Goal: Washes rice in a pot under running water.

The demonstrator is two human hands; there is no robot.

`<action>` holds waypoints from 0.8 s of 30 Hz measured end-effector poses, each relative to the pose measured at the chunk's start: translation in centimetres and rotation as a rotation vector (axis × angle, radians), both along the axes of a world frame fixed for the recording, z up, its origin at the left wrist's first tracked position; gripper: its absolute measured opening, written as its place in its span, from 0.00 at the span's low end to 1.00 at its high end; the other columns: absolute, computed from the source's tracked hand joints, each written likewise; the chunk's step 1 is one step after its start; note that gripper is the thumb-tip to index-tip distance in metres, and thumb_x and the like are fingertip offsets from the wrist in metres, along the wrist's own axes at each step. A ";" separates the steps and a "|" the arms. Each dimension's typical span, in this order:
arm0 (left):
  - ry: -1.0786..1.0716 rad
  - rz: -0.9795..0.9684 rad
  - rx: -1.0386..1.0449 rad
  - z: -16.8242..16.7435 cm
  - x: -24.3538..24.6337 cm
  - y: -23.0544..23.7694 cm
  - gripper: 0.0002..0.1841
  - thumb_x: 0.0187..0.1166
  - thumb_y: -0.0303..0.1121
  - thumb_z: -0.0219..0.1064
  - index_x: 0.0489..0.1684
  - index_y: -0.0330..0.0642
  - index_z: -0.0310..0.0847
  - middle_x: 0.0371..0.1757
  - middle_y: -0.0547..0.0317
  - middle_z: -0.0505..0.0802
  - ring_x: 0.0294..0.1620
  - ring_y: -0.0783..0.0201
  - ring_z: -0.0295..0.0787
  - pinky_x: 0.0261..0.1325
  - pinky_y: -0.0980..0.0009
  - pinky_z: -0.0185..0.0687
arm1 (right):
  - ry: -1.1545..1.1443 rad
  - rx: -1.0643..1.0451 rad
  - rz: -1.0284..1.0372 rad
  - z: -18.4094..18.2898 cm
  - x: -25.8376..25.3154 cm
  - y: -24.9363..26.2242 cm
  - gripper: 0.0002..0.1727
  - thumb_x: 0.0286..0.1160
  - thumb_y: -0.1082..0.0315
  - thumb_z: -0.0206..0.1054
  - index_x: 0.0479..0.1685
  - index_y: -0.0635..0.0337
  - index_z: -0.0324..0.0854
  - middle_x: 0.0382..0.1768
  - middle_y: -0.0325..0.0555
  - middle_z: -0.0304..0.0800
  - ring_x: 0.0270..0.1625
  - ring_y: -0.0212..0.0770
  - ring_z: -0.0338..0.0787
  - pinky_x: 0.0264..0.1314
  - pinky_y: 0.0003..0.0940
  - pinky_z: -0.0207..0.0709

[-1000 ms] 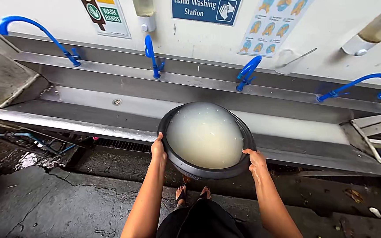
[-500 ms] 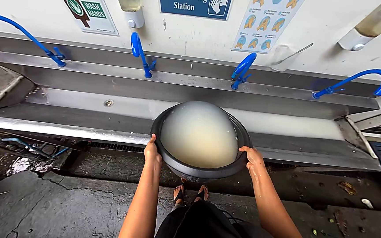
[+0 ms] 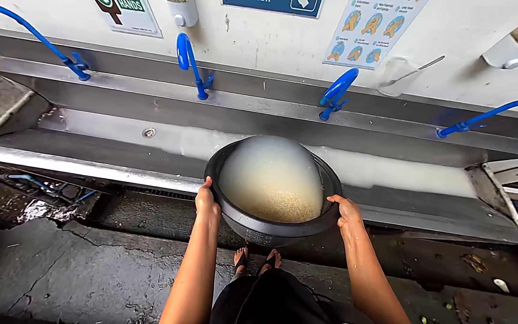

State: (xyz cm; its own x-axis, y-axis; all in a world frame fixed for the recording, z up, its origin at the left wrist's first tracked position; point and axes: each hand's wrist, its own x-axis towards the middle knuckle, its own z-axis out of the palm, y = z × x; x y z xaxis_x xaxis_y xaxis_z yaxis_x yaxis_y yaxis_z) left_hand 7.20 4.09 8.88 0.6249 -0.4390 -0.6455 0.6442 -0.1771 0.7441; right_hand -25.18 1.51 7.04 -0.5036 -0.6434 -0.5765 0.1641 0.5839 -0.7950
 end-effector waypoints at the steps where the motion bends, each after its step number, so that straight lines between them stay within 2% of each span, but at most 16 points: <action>1: 0.000 0.001 0.001 0.0 -0.1 -0.1 0.18 0.89 0.37 0.62 0.66 0.32 0.78 0.55 0.41 0.90 0.53 0.55 0.90 0.56 0.56 0.86 | -0.005 -0.002 -0.005 0.0 0.0 -0.1 0.19 0.68 0.79 0.73 0.59 0.69 0.80 0.49 0.57 0.86 0.49 0.46 0.86 0.52 0.46 0.81; 4: 0.003 0.018 0.005 0.1 -0.3 -0.4 0.17 0.89 0.37 0.62 0.64 0.31 0.78 0.54 0.42 0.90 0.52 0.55 0.89 0.56 0.57 0.86 | -0.024 -0.030 -0.041 -0.1 -0.1 -0.7 0.16 0.71 0.76 0.72 0.57 0.68 0.81 0.48 0.56 0.88 0.48 0.45 0.88 0.52 0.45 0.82; 8: 0.014 0.039 0.004 0.2 -0.9 -0.5 0.17 0.89 0.36 0.62 0.65 0.32 0.78 0.55 0.42 0.90 0.52 0.55 0.90 0.56 0.57 0.86 | -0.056 -0.080 -0.053 -0.7 -0.4 -1.0 0.11 0.79 0.72 0.67 0.54 0.68 0.82 0.45 0.54 0.88 0.46 0.43 0.88 0.51 0.43 0.83; 19: 0.029 0.074 0.009 -0.9 -2.2 -0.3 0.19 0.88 0.40 0.64 0.65 0.33 0.79 0.56 0.42 0.90 0.54 0.54 0.90 0.56 0.54 0.86 | -0.049 -0.174 0.008 -2.5 -1.2 -0.6 0.14 0.89 0.64 0.61 0.55 0.68 0.81 0.45 0.53 0.89 0.46 0.39 0.90 0.51 0.39 0.85; 24: 0.018 0.059 0.004 -0.5 -2.7 -0.1 0.19 0.89 0.41 0.63 0.64 0.32 0.79 0.54 0.41 0.90 0.53 0.54 0.90 0.55 0.55 0.87 | -0.089 -0.179 -0.041 -2.2 -1.0 -0.6 0.16 0.89 0.64 0.61 0.62 0.68 0.79 0.51 0.56 0.89 0.51 0.43 0.91 0.56 0.43 0.86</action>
